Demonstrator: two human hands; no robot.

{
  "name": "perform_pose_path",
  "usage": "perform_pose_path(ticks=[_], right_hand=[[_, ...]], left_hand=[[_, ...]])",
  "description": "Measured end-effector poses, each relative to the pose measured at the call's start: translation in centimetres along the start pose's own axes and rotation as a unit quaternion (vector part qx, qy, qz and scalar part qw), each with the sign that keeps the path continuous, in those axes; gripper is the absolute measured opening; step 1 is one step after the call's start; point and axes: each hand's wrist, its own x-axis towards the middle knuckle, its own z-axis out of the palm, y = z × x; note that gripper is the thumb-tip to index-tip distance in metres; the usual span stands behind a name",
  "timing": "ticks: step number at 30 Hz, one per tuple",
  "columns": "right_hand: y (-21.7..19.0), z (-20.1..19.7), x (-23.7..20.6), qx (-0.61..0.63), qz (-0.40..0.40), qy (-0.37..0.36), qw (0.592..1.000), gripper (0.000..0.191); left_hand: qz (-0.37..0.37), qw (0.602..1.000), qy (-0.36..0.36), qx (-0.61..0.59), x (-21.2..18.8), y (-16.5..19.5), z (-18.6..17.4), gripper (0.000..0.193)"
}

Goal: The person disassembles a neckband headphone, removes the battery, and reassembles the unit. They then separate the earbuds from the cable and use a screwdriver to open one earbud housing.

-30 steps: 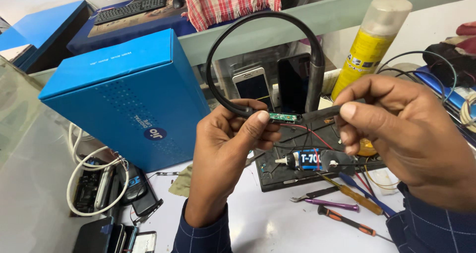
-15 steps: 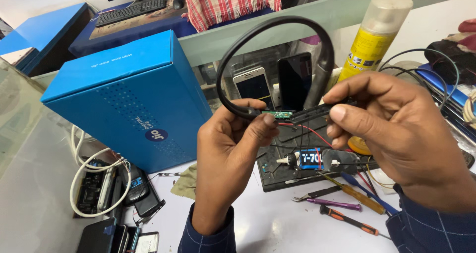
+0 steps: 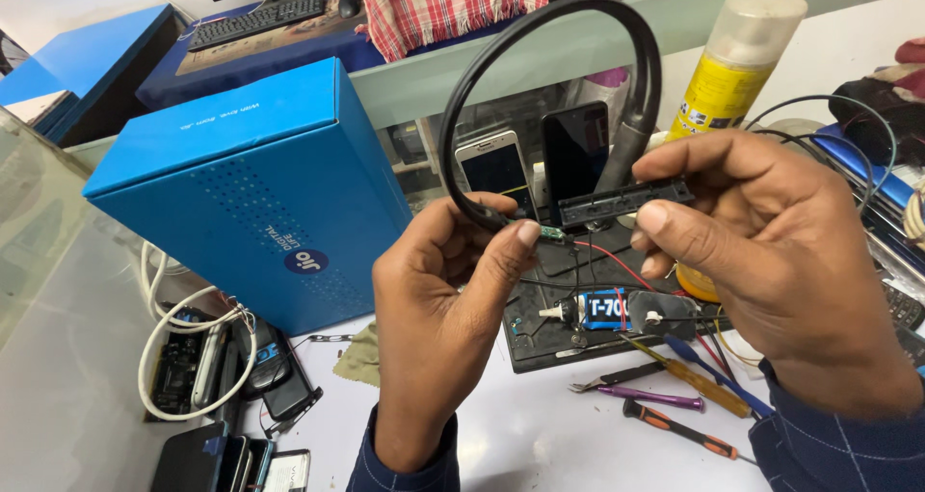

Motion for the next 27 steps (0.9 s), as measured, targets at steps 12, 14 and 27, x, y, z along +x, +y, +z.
perform_pose_path(ticks=[12, 14, 27], right_hand=[[-0.5, 0.5, 0.2, 0.012, 0.004, 0.01, 1.0, 0.026], [-0.8, 0.7, 0.2, 0.018, -0.006, -0.01, 1.0, 0.025], [-0.4, 1.0, 0.0, 0.046, -0.01, -0.046, 0.998, 0.022]], left_hand=[[0.014, 1.0, -0.002, -0.005, -0.2, 0.5, -0.4, 0.025], [0.015, 1.0, -0.003, -0.011, -0.3, 0.6, -0.4, 0.026], [0.049, 0.999, 0.009, 0.008, -0.4, 1.1, -0.4, 0.028]])
